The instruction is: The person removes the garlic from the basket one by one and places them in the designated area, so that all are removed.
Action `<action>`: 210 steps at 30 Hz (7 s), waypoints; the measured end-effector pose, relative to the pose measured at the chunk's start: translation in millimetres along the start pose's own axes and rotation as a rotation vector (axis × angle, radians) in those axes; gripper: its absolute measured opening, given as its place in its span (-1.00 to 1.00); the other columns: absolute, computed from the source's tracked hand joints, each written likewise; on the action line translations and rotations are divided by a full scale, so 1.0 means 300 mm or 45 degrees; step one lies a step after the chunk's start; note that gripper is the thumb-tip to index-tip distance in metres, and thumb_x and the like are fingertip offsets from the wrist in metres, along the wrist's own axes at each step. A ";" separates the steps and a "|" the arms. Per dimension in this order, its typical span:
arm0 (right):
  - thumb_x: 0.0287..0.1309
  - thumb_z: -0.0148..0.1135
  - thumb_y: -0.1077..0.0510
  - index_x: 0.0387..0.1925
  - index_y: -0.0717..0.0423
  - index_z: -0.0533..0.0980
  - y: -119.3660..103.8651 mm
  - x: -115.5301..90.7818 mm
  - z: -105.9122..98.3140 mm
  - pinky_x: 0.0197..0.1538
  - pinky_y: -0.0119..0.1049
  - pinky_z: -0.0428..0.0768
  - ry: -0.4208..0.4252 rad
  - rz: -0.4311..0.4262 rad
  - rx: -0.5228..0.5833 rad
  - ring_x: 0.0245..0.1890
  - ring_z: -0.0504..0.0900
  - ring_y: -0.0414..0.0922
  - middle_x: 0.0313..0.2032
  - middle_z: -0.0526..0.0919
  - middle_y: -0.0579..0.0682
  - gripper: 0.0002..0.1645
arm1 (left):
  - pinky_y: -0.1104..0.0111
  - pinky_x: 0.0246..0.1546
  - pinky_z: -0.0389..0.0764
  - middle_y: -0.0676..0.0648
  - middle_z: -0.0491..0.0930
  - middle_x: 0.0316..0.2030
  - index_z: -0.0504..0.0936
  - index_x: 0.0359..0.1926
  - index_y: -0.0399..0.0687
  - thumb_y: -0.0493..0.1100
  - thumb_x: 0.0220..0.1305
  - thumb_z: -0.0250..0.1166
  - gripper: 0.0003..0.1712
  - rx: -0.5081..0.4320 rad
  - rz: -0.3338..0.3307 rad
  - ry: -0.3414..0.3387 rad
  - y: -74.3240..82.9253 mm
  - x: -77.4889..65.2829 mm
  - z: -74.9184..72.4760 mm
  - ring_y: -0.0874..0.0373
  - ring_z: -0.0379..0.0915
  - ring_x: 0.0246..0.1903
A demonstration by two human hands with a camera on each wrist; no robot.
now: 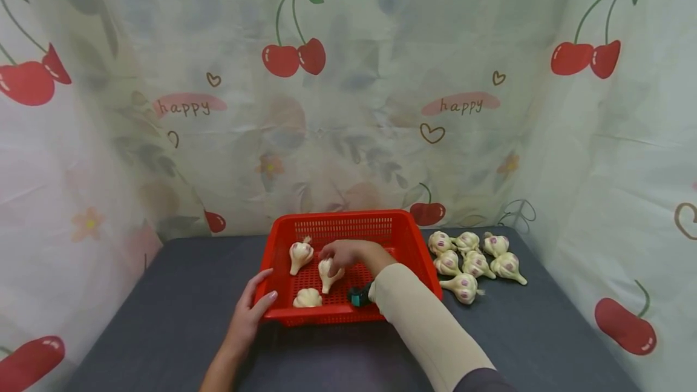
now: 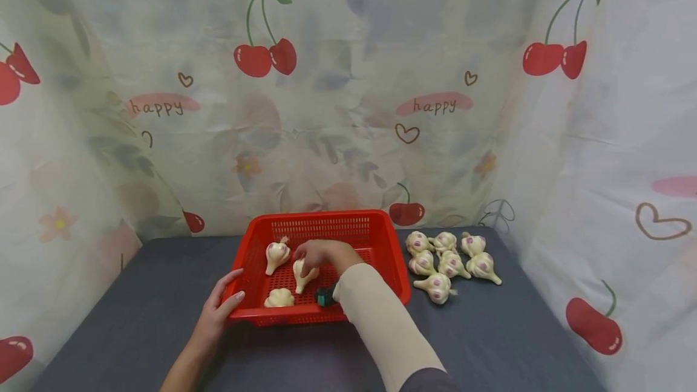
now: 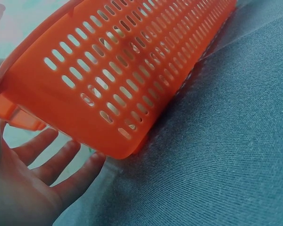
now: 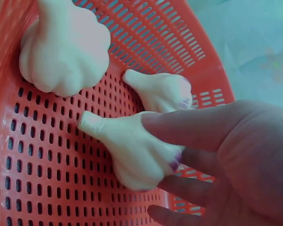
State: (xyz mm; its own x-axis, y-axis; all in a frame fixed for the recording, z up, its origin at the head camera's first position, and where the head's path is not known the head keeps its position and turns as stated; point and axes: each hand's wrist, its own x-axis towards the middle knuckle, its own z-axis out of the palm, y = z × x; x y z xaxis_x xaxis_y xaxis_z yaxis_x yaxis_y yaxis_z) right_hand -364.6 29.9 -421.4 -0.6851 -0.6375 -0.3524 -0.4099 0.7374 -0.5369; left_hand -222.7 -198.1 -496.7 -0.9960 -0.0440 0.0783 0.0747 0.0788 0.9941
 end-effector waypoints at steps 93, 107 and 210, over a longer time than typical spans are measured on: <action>0.07 0.45 0.07 0.03 0.20 0.56 0.444 -0.743 -0.006 -0.19 0.01 0.61 1.504 -0.042 0.004 -0.29 0.65 0.01 -0.25 0.68 0.08 -0.49 | 0.41 -0.09 0.53 -0.24 0.12 0.38 0.18 0.43 0.04 -0.14 0.44 0.10 -0.40 -0.015 -0.014 -0.009 0.003 0.006 0.009 -0.24 0.30 0.18; -0.01 0.50 0.19 0.05 0.27 0.54 0.586 -0.827 0.079 -0.32 -0.13 0.63 1.558 0.107 -0.106 -0.31 0.65 0.04 -0.23 0.66 0.15 -0.44 | 0.31 -0.04 0.56 -0.23 0.11 0.39 0.16 0.44 0.05 -0.06 0.42 0.15 -0.36 -0.035 -0.018 -0.022 0.005 0.003 0.010 -0.24 0.30 0.19; 0.26 0.28 0.04 0.25 0.19 0.41 0.339 -0.374 -0.226 0.09 0.02 0.49 0.982 0.055 0.396 0.17 0.45 0.17 0.17 0.50 0.22 -0.41 | 0.09 0.08 0.48 -0.19 0.12 0.38 0.19 0.42 0.11 -0.09 0.42 0.13 -0.39 0.009 -0.020 -0.016 0.001 0.008 0.014 -0.21 0.27 0.21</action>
State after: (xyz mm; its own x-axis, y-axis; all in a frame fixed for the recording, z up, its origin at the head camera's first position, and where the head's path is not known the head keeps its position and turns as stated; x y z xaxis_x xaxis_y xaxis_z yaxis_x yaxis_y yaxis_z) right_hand -370.4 191.4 -384.5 -0.9632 -0.1945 0.1856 -0.2660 0.5905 -0.7619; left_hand -225.1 -194.2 -496.6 -0.9976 -0.0327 0.0614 0.0584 0.0851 0.9947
